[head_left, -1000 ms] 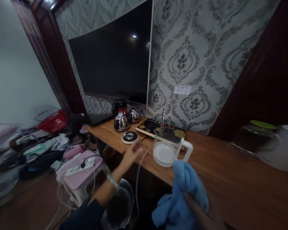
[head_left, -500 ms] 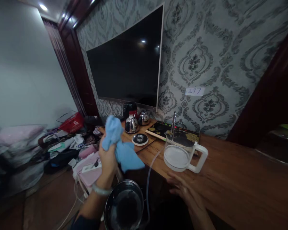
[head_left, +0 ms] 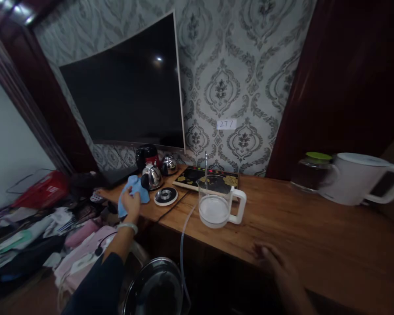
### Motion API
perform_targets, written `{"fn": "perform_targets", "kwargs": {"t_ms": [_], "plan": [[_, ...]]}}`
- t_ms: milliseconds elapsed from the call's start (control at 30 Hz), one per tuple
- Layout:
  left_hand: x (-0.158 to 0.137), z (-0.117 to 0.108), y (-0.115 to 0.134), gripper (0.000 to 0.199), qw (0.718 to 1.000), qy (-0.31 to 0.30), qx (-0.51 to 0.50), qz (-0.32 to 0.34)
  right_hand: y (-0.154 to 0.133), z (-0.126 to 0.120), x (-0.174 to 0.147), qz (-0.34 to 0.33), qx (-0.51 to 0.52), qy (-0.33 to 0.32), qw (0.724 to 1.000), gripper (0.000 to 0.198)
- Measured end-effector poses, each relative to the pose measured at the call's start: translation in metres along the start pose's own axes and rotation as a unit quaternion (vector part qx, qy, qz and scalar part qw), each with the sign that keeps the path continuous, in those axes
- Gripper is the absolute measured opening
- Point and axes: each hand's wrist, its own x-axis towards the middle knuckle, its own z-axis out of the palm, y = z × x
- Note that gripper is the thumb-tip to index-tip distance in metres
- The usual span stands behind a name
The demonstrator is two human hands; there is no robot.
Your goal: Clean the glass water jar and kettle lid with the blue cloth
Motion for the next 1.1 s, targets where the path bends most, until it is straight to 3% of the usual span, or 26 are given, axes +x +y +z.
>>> {"fn": "perform_targets", "kwargs": {"t_ms": [100,200,333,600,700,833,1100], "plan": [[-0.045,0.023,0.004,0.028,0.995,-0.072,-0.05,0.047,-0.001,-0.004,0.026,-0.057,-0.01,0.059,0.997,0.049],[-0.101,0.041,0.013,0.03,0.968,-0.181,-0.142,0.104,0.006,0.003,0.051,-0.094,-0.011,0.095,0.991,0.044],[-0.147,0.056,0.014,0.038,0.951,-0.245,-0.173,0.07,0.022,0.02,0.069,-0.101,-0.029,0.083,0.991,0.05],[-0.122,0.072,0.003,0.047,0.943,-0.311,-0.105,0.047,0.038,0.053,0.091,-0.16,0.025,-0.052,0.985,0.075],[-0.117,0.082,0.004,0.049,0.941,-0.331,-0.057,0.047,0.035,0.061,0.099,-0.159,0.012,-0.054,0.986,0.068],[-0.12,0.09,0.002,0.047,0.948,-0.314,-0.028,0.049,0.028,0.062,0.101,-0.162,-0.071,-0.03,0.984,0.046],[-0.123,0.087,0.004,0.041,0.952,-0.301,-0.002,0.058,0.016,0.056,0.096,-0.171,-0.15,-0.03,0.973,0.038]]}}
